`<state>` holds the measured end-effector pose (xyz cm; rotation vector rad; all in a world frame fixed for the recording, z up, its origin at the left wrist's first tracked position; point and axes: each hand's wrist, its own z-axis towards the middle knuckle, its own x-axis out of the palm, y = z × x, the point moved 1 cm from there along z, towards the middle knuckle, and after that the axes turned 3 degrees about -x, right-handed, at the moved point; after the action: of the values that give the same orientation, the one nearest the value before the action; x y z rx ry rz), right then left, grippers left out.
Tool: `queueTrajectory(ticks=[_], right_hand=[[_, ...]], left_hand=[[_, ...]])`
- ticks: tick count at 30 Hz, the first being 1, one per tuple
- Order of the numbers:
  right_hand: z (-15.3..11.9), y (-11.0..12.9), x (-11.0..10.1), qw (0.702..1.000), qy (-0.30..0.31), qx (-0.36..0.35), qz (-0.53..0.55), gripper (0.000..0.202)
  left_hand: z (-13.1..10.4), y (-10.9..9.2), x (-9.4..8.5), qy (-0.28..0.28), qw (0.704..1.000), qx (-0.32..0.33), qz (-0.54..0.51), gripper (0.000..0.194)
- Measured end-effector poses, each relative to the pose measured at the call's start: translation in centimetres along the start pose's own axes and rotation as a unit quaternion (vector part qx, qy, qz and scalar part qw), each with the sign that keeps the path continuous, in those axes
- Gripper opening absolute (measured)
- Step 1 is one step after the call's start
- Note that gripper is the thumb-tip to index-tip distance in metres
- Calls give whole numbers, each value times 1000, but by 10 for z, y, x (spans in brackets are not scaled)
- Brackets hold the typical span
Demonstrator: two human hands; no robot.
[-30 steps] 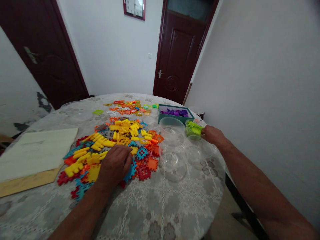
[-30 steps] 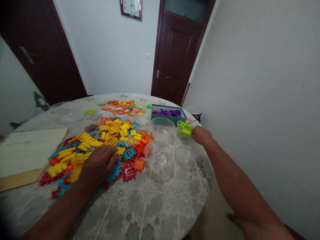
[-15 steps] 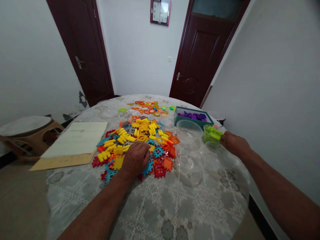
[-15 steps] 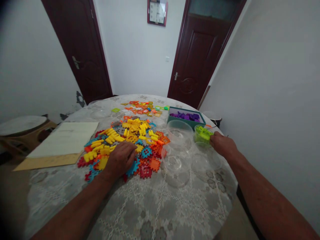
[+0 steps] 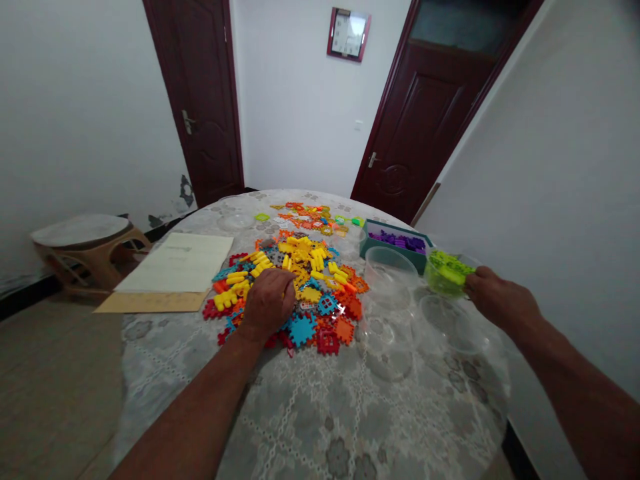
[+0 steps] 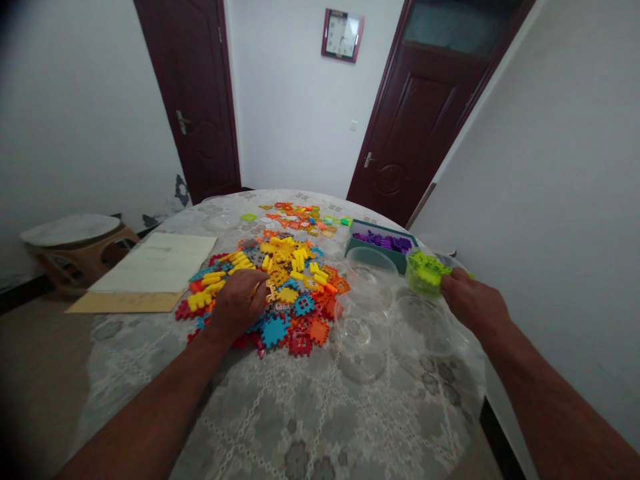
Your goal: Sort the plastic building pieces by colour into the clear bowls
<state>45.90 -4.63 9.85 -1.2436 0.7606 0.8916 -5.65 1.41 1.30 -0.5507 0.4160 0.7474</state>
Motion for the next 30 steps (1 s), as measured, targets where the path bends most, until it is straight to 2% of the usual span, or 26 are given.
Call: queueTrajectory(ticks=[3, 6, 10, 14, 18, 22, 26, 30], right_hand=[[-1, 6, -34, 999, -52, -11, -12, 20], [-2, 30, -78, 994, -99, -32, -28, 17], [5, 89, -133, 985, -150, -78, -24, 21], [23, 167, -166, 968, -169, -152, 110, 18], [41, 244, -174, 911, -160, -233, 300, 8], [50, 298, -167, 843, -133, -225, 470, 6], [58, 326, -149, 747, -27, -149, 648, 18], [63, 338, -129, 635, 67, -99, 763, 30]], left_hand=[[6, 18, -8, -57, 996, -69, -1, 23], [10, 37, -17, -105, 981, -162, -5, 29], [11, 53, -26, -139, 951, -273, -27, 37], [9, 58, -31, -140, 936, -316, -58, 42], [8, 62, -32, -147, 925, -339, -92, 49], [5, 71, -31, -160, 897, -382, -152, 52], [5, 77, -29, -165, 872, -407, -213, 57], [7, 76, -30, -147, 886, -397, -192, 58]])
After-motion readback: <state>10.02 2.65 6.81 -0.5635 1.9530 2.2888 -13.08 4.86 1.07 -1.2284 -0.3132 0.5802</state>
